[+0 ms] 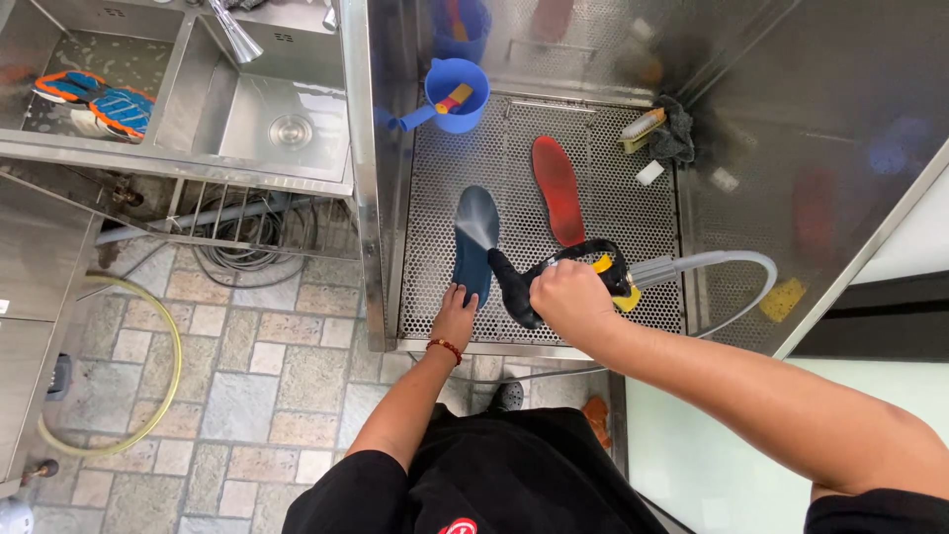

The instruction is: Wash shoe insoles using a shoe washing machine and a water spray gun.

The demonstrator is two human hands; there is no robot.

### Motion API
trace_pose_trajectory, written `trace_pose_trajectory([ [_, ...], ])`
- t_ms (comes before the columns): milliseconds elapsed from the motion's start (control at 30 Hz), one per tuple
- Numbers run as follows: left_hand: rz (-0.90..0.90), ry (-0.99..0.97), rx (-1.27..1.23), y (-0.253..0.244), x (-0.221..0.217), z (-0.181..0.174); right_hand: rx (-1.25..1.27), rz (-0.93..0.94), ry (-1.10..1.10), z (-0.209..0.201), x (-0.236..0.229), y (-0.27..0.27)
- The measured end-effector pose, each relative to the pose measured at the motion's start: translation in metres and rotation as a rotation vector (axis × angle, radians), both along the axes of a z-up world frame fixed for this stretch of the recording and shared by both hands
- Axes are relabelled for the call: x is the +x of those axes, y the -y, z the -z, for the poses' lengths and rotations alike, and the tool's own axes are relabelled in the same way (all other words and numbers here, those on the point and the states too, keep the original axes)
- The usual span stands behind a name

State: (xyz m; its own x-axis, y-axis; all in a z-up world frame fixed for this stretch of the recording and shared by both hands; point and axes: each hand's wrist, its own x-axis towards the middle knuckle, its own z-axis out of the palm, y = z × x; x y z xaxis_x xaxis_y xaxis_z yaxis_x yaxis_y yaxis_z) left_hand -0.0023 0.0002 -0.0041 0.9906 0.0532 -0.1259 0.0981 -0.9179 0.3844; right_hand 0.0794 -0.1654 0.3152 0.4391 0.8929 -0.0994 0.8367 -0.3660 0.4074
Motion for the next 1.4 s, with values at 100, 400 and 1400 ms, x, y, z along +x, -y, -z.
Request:
trace_pose_trajectory([
  [100, 0.001, 0.031, -0.031, -0.001, -0.002, 0.000, 0.052, 0.072, 0.065, -0.006, 0.017, -0.002],
  [400, -0.017, 0.060, -0.018, -0.002, -0.006, -0.001, -0.009, -0.032, -0.105, -0.001, -0.043, 0.023],
  [1400, 0.175, 0.113, -0.244, 0.035, 0.004, -0.027, 0.095, 0.337, -0.115, -0.013, 0.002, 0.048],
])
